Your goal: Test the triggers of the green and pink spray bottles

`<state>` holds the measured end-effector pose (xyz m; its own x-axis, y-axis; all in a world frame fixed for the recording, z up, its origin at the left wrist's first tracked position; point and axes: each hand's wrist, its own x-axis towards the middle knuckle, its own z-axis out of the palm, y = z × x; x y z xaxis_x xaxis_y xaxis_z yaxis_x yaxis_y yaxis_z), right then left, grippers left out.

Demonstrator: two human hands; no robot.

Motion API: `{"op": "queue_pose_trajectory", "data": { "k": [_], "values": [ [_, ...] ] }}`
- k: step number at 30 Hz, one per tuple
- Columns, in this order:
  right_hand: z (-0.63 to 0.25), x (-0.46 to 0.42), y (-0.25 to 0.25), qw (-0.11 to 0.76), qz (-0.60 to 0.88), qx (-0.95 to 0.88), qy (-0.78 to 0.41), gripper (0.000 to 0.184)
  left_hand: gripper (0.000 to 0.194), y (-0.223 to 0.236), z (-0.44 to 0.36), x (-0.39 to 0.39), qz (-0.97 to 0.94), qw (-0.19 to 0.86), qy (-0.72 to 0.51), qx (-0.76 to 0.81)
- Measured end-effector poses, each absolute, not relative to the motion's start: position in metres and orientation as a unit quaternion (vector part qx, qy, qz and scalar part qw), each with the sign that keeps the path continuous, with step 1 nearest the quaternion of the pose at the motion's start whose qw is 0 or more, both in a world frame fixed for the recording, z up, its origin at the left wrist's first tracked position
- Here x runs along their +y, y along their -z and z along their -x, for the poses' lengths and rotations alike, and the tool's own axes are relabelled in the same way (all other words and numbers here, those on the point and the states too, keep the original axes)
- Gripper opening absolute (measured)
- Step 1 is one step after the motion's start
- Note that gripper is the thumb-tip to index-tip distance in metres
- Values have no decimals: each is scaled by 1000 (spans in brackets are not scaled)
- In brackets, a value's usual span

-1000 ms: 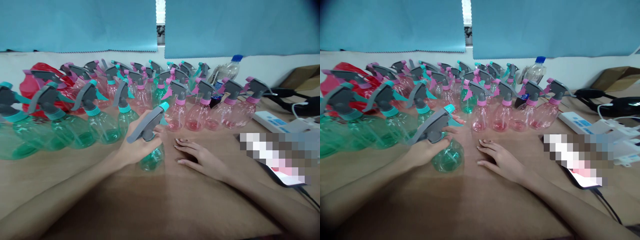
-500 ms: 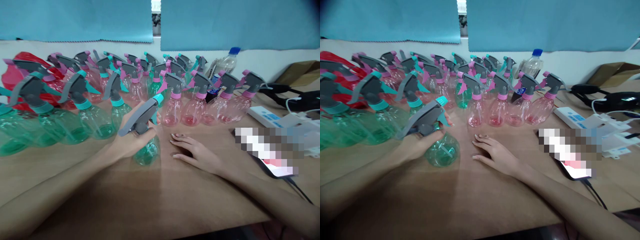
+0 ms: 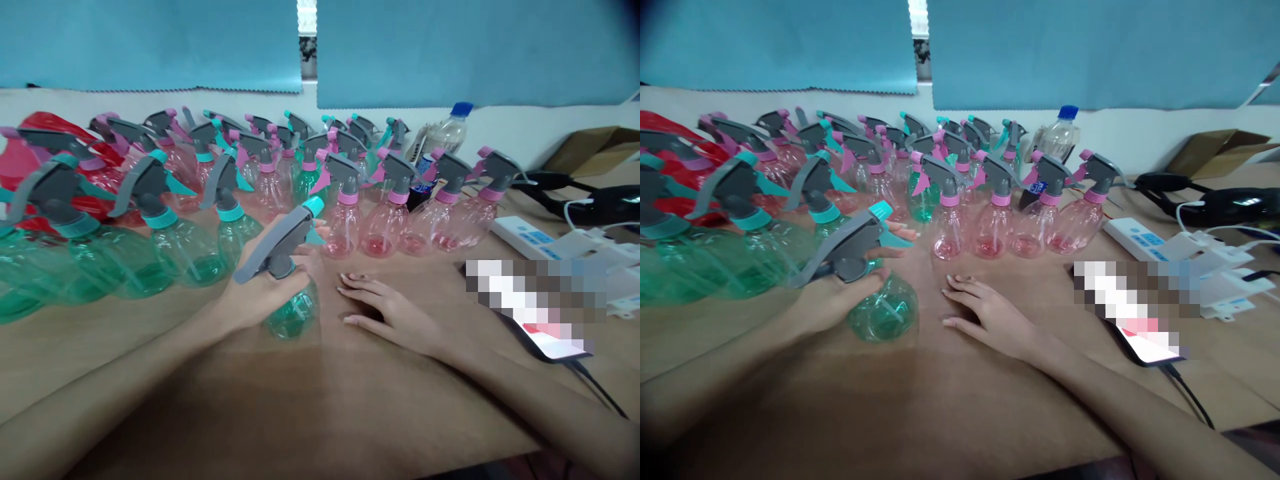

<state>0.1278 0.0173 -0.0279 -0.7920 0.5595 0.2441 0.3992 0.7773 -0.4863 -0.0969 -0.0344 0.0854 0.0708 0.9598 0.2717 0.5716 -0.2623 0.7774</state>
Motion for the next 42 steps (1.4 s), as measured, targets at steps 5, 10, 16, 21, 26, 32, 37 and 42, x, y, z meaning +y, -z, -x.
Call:
{"op": "queue_pose_trajectory", "data": {
  "k": [5, 10, 16, 21, 26, 32, 37, 42],
  "values": [
    [-128, 17, 28, 197, 259, -920, -217, 51, 42, -82, 100, -35, -702, 236, -403, 537],
    [-128, 16, 28, 197, 259, -920, -218, 51, 50, -84, 99, -35, -705, 248, -401, 530],
    [-129, 16, 28, 183, 266, -922, -214, 53, 51, -84, 99, -36, -693, 238, -407, 545],
    [-129, 16, 29, 190, 261, -921, -216, 52, 59, -83, 98, -35, -695, 256, -425, 520],
    [-129, 15, 28, 198, 261, -918, -222, 51, 65, -83, 100, -35, -716, 258, -419, 496],
    [-129, 15, 29, 211, 258, -916, -223, 50, 65, -84, 102, -35, -727, 240, -404, 501],
    [-129, 15, 30, 205, 257, -918, -220, 50, 65, -83, 103, -35, -740, 205, -362, 529],
    [-129, 14, 28, 199, 262, -918, -220, 50, 57, -85, 103, -36, -743, 198, -367, 523]
  ]
}}
